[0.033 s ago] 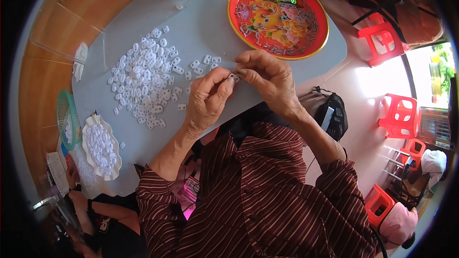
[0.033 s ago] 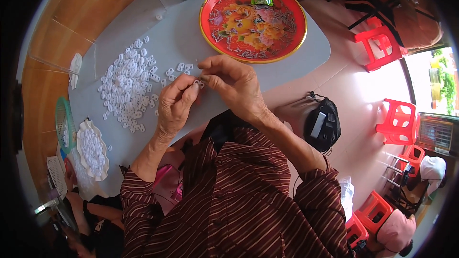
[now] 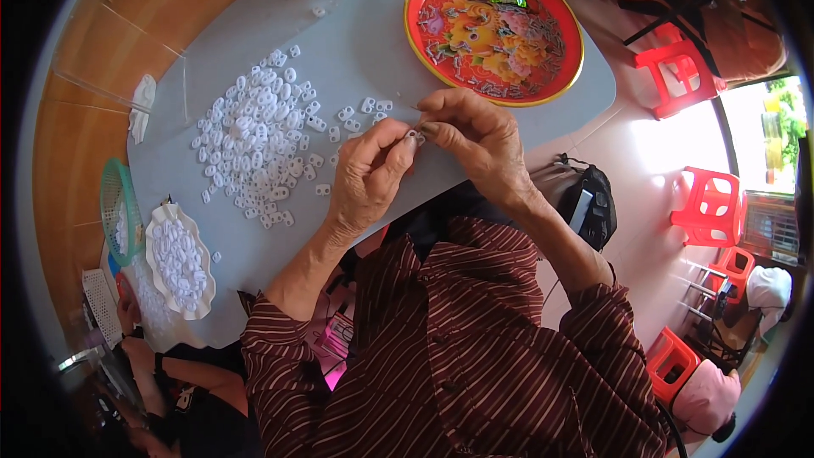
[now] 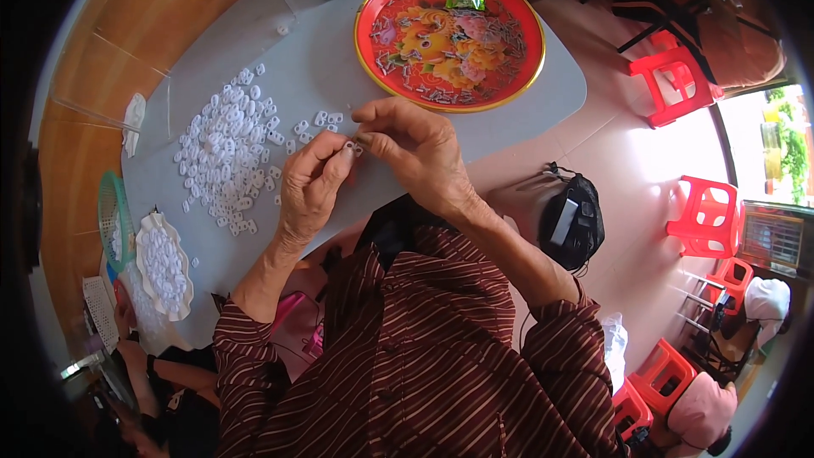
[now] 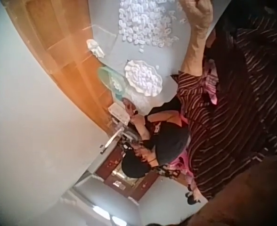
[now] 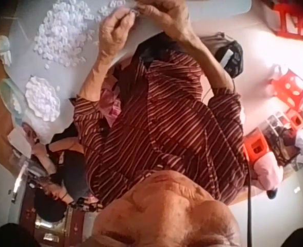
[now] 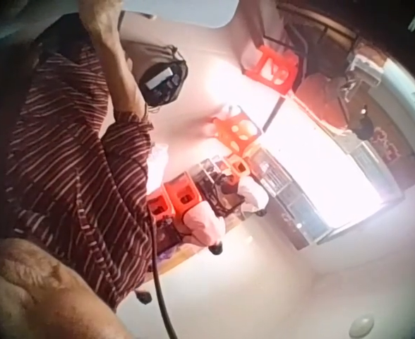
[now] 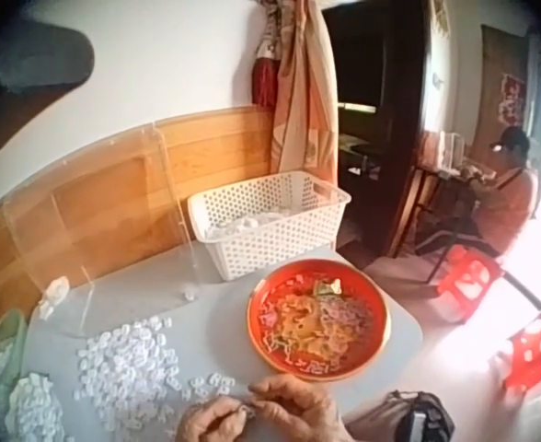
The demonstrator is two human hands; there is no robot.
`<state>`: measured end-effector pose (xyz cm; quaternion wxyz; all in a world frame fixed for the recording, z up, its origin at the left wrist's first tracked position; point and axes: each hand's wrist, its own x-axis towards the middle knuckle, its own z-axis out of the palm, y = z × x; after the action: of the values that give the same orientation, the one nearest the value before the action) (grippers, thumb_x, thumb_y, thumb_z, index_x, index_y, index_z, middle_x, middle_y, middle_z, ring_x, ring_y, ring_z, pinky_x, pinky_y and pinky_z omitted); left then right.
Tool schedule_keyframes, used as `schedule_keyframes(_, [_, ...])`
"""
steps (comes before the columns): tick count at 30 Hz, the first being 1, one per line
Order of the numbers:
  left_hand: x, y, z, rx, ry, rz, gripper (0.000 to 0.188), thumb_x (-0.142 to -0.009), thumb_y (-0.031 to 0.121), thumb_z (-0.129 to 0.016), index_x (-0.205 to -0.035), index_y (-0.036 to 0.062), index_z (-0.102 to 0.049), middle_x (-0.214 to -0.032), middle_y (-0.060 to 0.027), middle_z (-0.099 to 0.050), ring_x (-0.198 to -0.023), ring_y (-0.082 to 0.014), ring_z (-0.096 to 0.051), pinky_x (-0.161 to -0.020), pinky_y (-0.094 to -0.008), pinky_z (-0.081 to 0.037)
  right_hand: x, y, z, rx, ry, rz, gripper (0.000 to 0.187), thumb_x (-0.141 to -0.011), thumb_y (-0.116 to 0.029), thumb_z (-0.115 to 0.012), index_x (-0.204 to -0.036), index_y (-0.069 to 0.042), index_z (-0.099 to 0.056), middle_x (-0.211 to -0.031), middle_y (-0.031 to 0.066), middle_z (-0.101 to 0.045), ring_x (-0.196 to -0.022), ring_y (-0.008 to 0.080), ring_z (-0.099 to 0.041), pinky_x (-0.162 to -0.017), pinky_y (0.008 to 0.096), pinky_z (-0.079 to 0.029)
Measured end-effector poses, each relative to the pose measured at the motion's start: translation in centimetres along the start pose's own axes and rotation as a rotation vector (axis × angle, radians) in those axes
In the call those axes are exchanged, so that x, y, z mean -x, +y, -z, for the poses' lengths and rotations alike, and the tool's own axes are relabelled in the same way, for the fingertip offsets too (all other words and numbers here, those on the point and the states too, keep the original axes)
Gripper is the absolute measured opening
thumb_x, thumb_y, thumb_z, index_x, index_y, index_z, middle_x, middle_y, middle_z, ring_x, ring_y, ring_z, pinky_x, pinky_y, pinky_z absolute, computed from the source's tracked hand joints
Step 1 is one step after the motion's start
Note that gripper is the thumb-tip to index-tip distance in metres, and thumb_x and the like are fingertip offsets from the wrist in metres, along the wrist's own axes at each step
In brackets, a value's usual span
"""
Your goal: The person is stringing small white plastic components onto a thin metal wire.
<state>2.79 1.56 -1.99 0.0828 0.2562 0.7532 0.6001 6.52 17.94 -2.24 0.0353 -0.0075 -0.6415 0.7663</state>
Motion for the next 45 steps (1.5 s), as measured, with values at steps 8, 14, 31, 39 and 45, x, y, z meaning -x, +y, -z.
schedule_keyframes(8, [0.0,-0.2,-0.2,-0.025,0.005,-0.036,0.013,-0.090,0.012,-0.054,-0.083,0.0009,-0.054,-0.059,-0.0021,-0.052,-0.055,-0.0090,-0.048,-0.051,-0.0255,-0.040,0.0,0.4,0.4,0.031,0.010,0.036,0.018,-0.085,0.001,-0.060,-0.103,0.001,-0.059,-0.089,0.0042,-0.064,-0.085,0.0079,-0.058,-0.079,0.0228,-0.048])
schedule_keyframes(14, [-0.1,-0.4,0.0,0.030,-0.058,-0.046,0.014,-0.089,0.011,-0.055,-0.081,0.0000,-0.053,-0.060,-0.0027,-0.052,-0.056,-0.0097,-0.048,-0.053,-0.0255,-0.041,-0.7,-0.9,1.5,0.215,-0.163,0.036,0.011,-0.084,-0.007,-0.064,-0.091,0.001,-0.062,-0.080,0.0024,-0.064,-0.077,0.0064,-0.057,-0.071,0.0228,-0.048])
schedule_keyframes(31, [0.2,0.1,0.1,0.044,0.002,0.026,0.010,-0.087,0.010,-0.054,-0.085,0.0001,-0.056,-0.062,-0.0024,-0.053,-0.058,-0.0086,-0.049,-0.057,-0.0242,-0.042,-1.1,-1.1,0.4,0.297,-0.098,0.023,0.019,-0.085,-0.018,-0.065,-0.085,0.000,-0.060,-0.069,0.0051,-0.059,-0.066,0.0101,-0.053,-0.061,0.0249,-0.044])
schedule_keyframes(39, [0.4,-0.4,-0.1,0.111,-0.009,-0.029,0.013,-0.089,0.013,-0.055,-0.085,-0.0002,-0.054,-0.065,-0.0020,-0.052,-0.060,-0.0081,-0.047,-0.057,-0.0241,-0.042,-0.5,-0.3,-0.1,0.408,-0.030,0.107,0.015,-0.086,-0.014,-0.064,-0.083,0.001,-0.059,-0.068,0.0058,-0.061,-0.064,0.0093,-0.055,-0.059,0.0245,-0.045])
schedule_keyframes(45, [0.5,-0.8,-0.1,0.112,0.030,-0.070,0.013,-0.089,0.012,-0.054,-0.086,-0.0006,-0.054,-0.066,-0.0014,-0.051,-0.061,-0.0083,-0.046,-0.057,-0.0238,-0.042,-0.2,-0.9,-1.5,0.449,0.062,0.119,0.016,-0.086,-0.013,-0.064,-0.082,0.001,-0.059,-0.066,0.0053,-0.063,-0.063,0.0083,-0.056,-0.059,0.0236,-0.045])
